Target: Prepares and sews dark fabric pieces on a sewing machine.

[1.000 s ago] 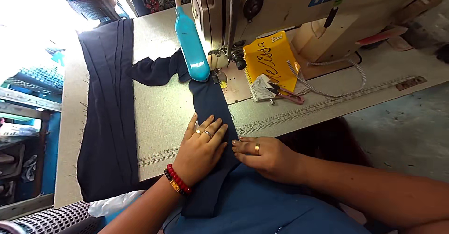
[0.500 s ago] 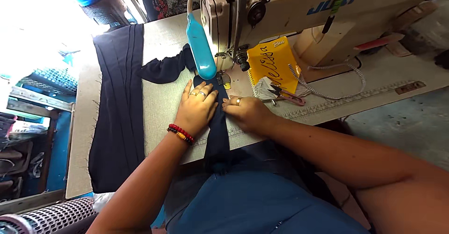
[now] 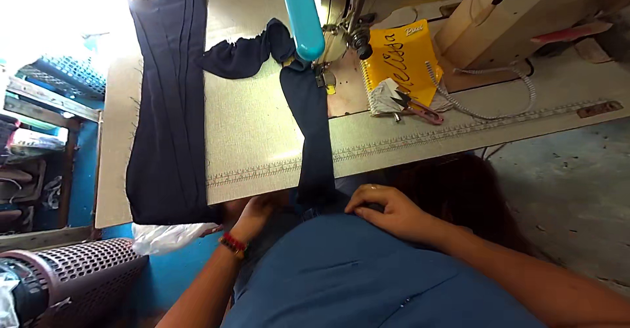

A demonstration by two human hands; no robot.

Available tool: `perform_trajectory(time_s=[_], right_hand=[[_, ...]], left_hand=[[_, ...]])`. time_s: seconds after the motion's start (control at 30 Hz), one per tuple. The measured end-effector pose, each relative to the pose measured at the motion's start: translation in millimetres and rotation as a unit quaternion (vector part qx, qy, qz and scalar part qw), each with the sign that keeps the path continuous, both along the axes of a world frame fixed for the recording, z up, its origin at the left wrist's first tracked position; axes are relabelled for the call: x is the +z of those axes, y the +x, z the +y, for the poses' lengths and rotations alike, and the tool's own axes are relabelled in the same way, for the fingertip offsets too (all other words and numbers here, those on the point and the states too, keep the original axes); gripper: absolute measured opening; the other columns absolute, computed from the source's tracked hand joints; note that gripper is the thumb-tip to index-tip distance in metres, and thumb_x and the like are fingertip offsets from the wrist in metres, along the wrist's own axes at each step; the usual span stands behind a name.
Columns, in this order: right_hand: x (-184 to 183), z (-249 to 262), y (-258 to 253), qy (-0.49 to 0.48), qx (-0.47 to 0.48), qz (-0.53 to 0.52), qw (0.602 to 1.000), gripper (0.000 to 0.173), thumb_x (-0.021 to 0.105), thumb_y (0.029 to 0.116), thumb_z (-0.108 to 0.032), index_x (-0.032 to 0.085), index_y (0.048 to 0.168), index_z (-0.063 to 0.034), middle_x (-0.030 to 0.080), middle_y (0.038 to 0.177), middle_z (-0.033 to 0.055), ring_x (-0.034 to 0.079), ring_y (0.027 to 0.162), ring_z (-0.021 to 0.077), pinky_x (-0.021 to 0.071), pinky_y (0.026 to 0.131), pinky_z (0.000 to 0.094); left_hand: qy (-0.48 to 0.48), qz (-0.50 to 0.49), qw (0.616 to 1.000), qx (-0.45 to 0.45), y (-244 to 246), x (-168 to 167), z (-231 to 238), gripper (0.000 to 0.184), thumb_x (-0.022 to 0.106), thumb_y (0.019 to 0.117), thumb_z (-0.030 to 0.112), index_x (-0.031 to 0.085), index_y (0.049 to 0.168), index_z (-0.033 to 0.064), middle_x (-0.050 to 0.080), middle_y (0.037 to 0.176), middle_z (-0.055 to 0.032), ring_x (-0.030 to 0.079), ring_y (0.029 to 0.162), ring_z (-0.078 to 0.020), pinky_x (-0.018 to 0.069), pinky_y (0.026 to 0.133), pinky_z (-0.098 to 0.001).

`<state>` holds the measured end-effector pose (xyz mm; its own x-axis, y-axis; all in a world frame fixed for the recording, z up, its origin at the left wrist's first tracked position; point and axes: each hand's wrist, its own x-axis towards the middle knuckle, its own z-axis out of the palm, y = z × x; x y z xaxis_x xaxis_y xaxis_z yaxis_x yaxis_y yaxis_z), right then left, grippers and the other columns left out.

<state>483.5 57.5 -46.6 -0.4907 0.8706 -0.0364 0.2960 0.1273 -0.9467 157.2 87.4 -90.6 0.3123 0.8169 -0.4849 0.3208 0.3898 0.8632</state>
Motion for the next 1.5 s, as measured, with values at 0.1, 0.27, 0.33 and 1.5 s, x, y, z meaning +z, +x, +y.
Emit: perform_trajectory(time_s=[0.1, 0.27, 0.33, 1.5], right_hand=[[7, 14, -17, -0.114, 0.071, -0.07, 0.988, 0.033, 0.048, 0.1055, -0.018, 0.074, 0.121, -0.0049, 0.072, 0.12, 0.011, 0.063, 0.117, 0.012, 0.0467, 0.105, 0.0307], [11, 31, -44, -0.146, 0.028, -0.191, 0.97, 0.05, 0.063, 0.1001, -0.036, 0.062, 0.135, -0.0006, 0.064, 0.135, 0.0182, 0.059, 0.13, 0.0248, 0.043, 0.113, 0.0421], [8, 33, -49, -0.144, 0.033, -0.209, 0.967, 0.054, 0.065, 0.099, -0.038, 0.062, 0.136, 0.0005, 0.063, 0.136, 0.0196, 0.058, 0.131, 0.0265, 0.042, 0.114, 0.0428], [21, 17, -35, -0.136, 0.151, 0.15, 0.968, 0.021, 0.055, 0.1031, -0.011, 0.062, 0.118, 0.0025, 0.066, 0.111, 0.0015, 0.061, 0.105, -0.002, 0.0504, 0.096, 0.019]], left_hand=[[0.055, 0.054, 0.997, -0.005, 27, -19, 14, 0.028, 0.058, 0.1016, 0.007, 0.062, 0.125, -0.0091, 0.069, 0.118, -0.013, 0.064, 0.11, -0.0062, 0.0516, 0.1, -0.0256], [-0.065, 0.031, 0.991, -0.11, 61, 4, 28, 0.033, 0.065, 0.0945, 0.008, 0.062, 0.127, -0.0001, 0.069, 0.113, -0.008, 0.067, 0.099, -0.0082, 0.0568, 0.09, -0.032], [-0.076, 0.043, 0.987, -0.132, 68, 10, 30, 0.034, 0.067, 0.0936, 0.007, 0.062, 0.127, 0.0012, 0.068, 0.114, -0.0079, 0.066, 0.1, -0.0088, 0.0555, 0.09, -0.0323], [-0.117, -0.385, 0.915, 0.027, -7, 26, -20, 0.04, 0.067, 0.0929, 0.053, 0.075, 0.114, 0.0197, 0.077, 0.106, 0.0007, 0.072, 0.099, -0.0088, 0.0599, 0.088, -0.0305]])
